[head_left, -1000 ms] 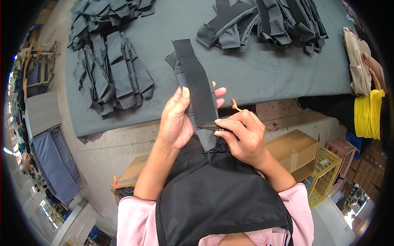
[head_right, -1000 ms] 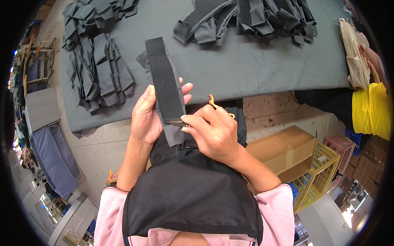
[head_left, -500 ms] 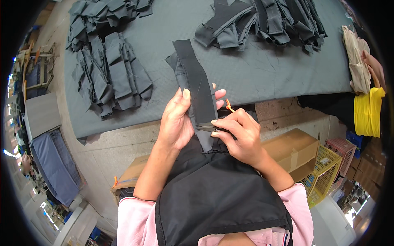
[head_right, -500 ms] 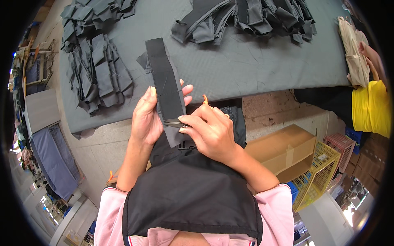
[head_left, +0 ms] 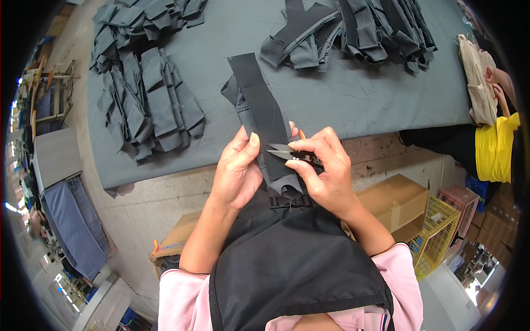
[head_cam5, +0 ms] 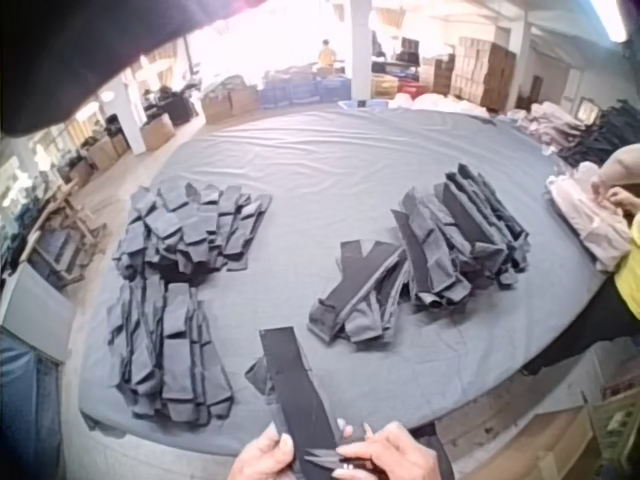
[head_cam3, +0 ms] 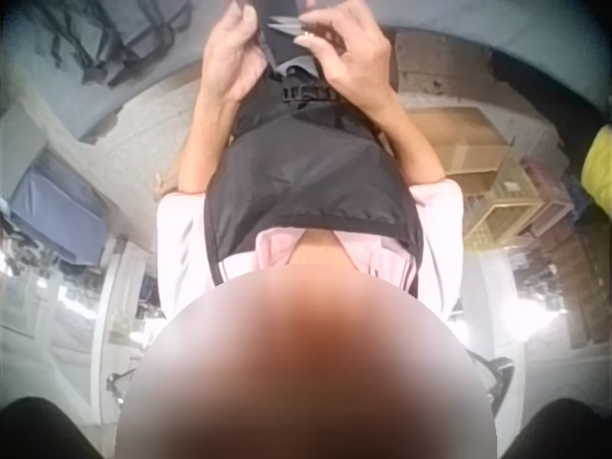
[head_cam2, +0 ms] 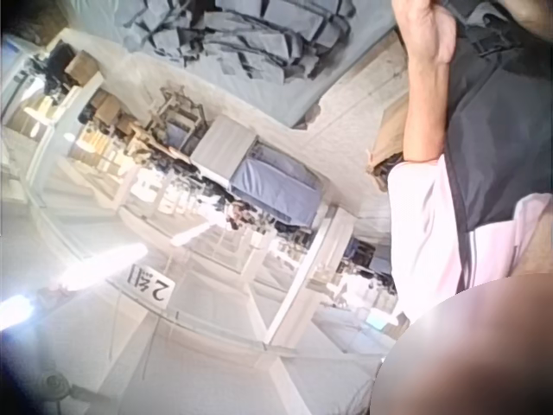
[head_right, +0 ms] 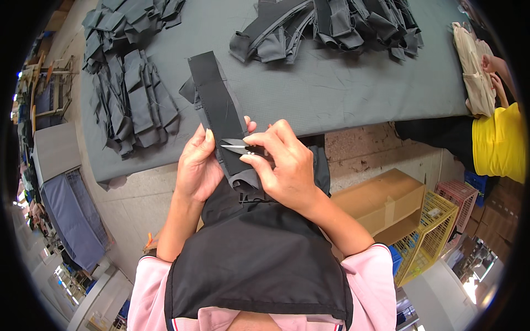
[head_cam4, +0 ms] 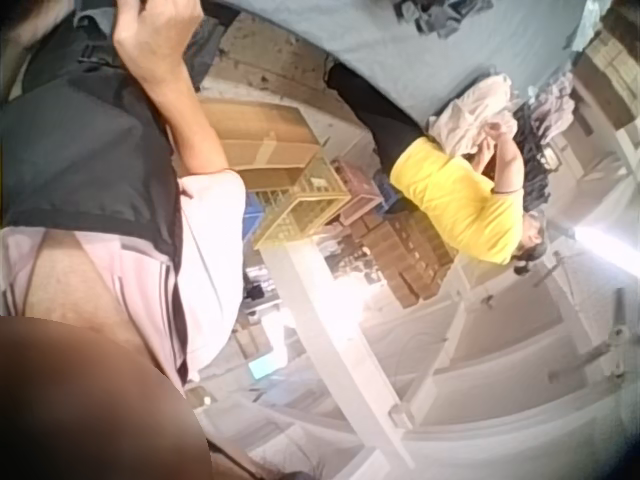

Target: Manually trimming and sorting fabric pieces using a thread nipper.

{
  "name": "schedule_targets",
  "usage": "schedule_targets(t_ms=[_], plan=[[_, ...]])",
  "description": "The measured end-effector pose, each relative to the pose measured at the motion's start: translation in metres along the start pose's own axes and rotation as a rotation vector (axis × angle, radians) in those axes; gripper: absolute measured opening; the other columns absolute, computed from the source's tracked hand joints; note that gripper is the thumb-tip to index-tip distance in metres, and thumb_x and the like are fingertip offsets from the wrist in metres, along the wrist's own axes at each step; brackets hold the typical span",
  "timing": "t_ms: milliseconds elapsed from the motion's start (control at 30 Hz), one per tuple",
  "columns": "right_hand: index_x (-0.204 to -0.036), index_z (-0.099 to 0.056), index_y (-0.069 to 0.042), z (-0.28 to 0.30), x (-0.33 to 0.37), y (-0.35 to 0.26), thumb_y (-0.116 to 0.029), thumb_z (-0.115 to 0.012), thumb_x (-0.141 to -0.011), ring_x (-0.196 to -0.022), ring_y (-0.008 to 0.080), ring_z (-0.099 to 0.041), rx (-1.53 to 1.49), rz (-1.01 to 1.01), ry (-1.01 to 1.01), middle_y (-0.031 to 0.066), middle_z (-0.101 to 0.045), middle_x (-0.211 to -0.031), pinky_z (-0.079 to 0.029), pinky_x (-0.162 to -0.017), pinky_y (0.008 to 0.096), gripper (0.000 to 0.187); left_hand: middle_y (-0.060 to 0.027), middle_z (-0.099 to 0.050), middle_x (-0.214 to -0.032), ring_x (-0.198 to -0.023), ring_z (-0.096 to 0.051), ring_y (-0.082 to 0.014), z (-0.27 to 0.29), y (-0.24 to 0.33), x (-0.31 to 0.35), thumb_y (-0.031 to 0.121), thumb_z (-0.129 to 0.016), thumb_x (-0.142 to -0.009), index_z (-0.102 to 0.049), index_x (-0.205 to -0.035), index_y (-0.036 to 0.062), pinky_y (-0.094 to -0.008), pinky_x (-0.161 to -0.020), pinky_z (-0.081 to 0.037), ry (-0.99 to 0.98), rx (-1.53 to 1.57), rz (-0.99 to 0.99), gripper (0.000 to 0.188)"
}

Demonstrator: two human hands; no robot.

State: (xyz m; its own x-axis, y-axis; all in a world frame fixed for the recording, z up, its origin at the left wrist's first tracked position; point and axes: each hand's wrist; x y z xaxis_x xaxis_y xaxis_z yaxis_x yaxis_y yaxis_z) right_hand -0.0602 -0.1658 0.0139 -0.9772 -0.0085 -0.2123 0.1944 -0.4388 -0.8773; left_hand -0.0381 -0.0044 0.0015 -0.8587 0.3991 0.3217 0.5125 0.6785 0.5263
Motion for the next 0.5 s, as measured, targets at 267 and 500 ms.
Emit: schedule_targets(t_ms=[267,500], plan=[[-0.085,-0.065,-0.007,-0.004,0.005,0.007,-0.006,-0.075,-0.065,-0.056,0.0218,-0.052,0.207,0.226,0.080,0.0048,-0.052,-0.072,-0.043,-0.055,0.0323,0.022,-0.0219,-0.050,-0.128,-0.117,-0.052,-0.0274,0.004,0.000,0.003,0.018,-0.042,-0.098,-0.040,-0.130,0.0005,-0.0399,-0.099,-0.043,-0.017,0.035,0.035,0.036],[-0.087,-0.064,-0.004,0.012,0.015,0.010,-0.003,-0.073,-0.069,-0.056,0.0185,-0.054,0.050,0.014,0.057,0.0061,-0.051,-0.074,-0.043,-0.050,0.0303,0.019,-0.0274,-0.049,-0.127,-0.111,-0.055,-0.0323,0.008,0.004,0.003,0.017,-0.042,-0.097,-0.037,-0.132,-0.0015,-0.0416,-0.094,-0.048,0.057,0.031,0.017,0.039]])
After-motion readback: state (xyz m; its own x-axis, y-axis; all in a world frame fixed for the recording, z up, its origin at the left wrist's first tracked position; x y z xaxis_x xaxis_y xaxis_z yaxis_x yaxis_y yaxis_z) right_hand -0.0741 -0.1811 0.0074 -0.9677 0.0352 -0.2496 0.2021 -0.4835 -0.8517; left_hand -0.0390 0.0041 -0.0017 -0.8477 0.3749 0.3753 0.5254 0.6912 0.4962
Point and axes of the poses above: each hand's wrist, its own x-axis away from the middle knuckle, its own z-axis out of the back of the hand, y = z × x
